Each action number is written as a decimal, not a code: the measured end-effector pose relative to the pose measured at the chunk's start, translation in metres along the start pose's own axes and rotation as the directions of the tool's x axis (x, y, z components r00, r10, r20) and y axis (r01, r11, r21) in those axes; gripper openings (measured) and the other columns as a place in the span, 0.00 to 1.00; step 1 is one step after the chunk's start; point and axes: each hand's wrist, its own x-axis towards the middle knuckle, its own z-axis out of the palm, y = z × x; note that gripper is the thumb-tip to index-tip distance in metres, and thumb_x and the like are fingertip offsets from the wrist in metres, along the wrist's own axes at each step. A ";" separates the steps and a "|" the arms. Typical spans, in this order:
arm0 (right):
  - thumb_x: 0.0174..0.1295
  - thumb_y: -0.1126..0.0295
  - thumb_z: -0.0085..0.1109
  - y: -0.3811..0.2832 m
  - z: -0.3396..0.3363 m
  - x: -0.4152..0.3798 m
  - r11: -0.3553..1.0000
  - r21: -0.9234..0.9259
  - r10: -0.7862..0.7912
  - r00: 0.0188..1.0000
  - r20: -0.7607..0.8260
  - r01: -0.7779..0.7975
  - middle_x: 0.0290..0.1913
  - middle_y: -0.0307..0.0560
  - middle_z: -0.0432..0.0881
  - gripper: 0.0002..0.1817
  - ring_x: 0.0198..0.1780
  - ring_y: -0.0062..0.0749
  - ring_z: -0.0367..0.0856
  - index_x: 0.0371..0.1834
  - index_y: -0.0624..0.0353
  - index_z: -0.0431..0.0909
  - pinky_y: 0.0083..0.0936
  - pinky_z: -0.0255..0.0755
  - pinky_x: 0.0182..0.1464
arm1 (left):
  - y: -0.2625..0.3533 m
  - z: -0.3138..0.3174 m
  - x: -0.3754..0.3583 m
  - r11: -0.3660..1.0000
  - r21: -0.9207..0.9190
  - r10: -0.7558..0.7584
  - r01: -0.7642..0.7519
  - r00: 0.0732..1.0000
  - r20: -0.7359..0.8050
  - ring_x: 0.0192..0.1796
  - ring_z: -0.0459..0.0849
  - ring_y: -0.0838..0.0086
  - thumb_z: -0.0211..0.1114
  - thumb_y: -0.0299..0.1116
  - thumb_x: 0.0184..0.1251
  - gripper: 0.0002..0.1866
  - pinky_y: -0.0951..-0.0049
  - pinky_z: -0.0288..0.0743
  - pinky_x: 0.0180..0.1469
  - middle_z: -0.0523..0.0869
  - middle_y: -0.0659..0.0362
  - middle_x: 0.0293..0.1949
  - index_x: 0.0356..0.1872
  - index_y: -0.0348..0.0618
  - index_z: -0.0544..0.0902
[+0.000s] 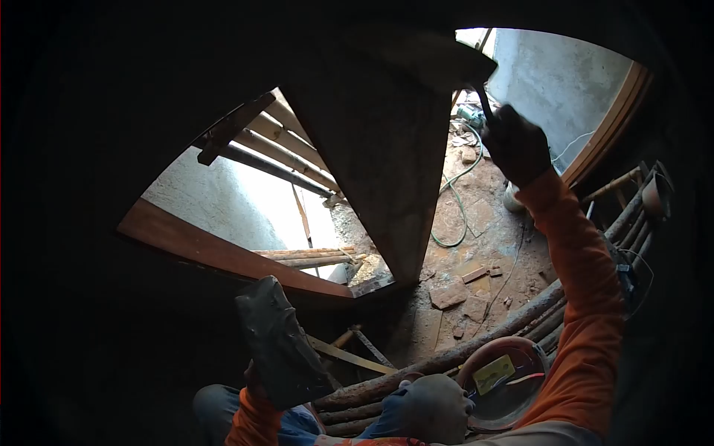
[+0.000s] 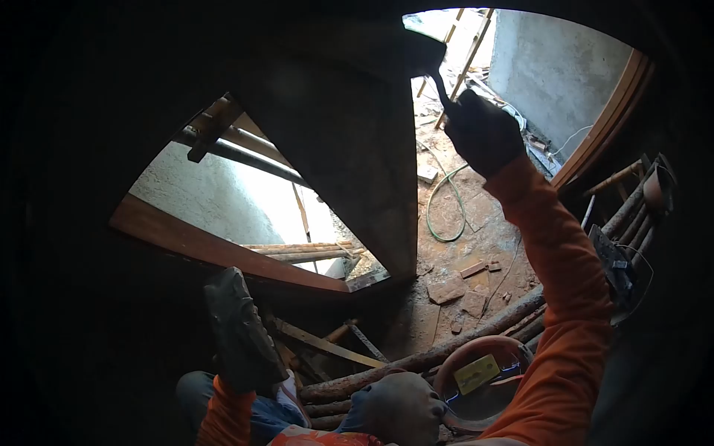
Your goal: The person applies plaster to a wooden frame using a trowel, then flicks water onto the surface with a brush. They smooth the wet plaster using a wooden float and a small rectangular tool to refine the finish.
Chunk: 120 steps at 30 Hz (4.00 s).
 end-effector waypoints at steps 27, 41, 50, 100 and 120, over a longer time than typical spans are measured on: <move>0.53 0.64 0.62 -0.012 0.070 -0.103 0.955 0.222 0.194 0.980 0.042 -0.199 0.23 0.47 0.73 0.10 0.24 0.44 0.76 0.25 0.52 0.70 0.37 0.71 0.26 | 0.004 -0.014 0.000 0.996 -0.036 -0.085 0.087 0.995 0.047 0.62 0.71 0.58 0.68 0.45 0.56 0.47 0.55 0.65 0.64 0.66 0.52 0.64 0.71 0.44 0.50; 0.54 0.64 0.56 -0.004 0.145 -0.211 0.999 0.041 -0.037 0.927 0.373 0.024 0.18 0.46 0.72 0.08 0.18 0.42 0.76 0.21 0.51 0.70 0.38 0.71 0.21 | 0.000 0.000 0.000 0.997 0.012 -0.078 0.078 0.996 -0.040 0.62 0.71 0.58 0.69 0.46 0.55 0.49 0.55 0.65 0.64 0.71 0.51 0.60 0.72 0.50 0.47; 0.55 0.64 0.62 -0.011 0.047 -0.054 0.951 0.272 0.169 0.984 -0.058 -0.147 0.22 0.44 0.71 0.11 0.24 0.44 0.76 0.30 0.53 0.68 0.35 0.71 0.25 | -0.001 -0.020 0.000 0.997 -0.059 -0.053 0.059 0.994 0.095 0.63 0.69 0.56 0.65 0.45 0.60 0.44 0.54 0.61 0.66 0.72 0.51 0.59 0.72 0.51 0.49; 0.54 0.61 0.57 -0.010 0.143 -0.229 0.990 0.097 -0.031 0.501 0.865 -0.107 0.27 0.57 0.80 0.10 0.31 0.53 0.81 0.30 0.56 0.72 0.49 0.71 0.30 | 0.004 -0.034 -0.021 0.991 -0.104 -0.105 0.087 0.978 -0.180 0.48 0.78 0.56 0.50 0.46 0.71 0.31 0.54 0.75 0.48 0.79 0.48 0.48 0.71 0.49 0.53; 0.50 0.72 0.64 -0.024 0.009 -0.023 0.982 0.094 -0.167 0.985 0.048 0.162 0.28 0.42 0.74 0.09 0.28 0.35 0.77 0.24 0.57 0.71 0.27 0.72 0.27 | 0.008 -0.011 0.007 0.992 -0.058 -0.099 0.109 0.983 0.154 0.64 0.70 0.59 0.63 0.47 0.60 0.43 0.54 0.62 0.67 0.58 0.52 0.70 0.71 0.42 0.52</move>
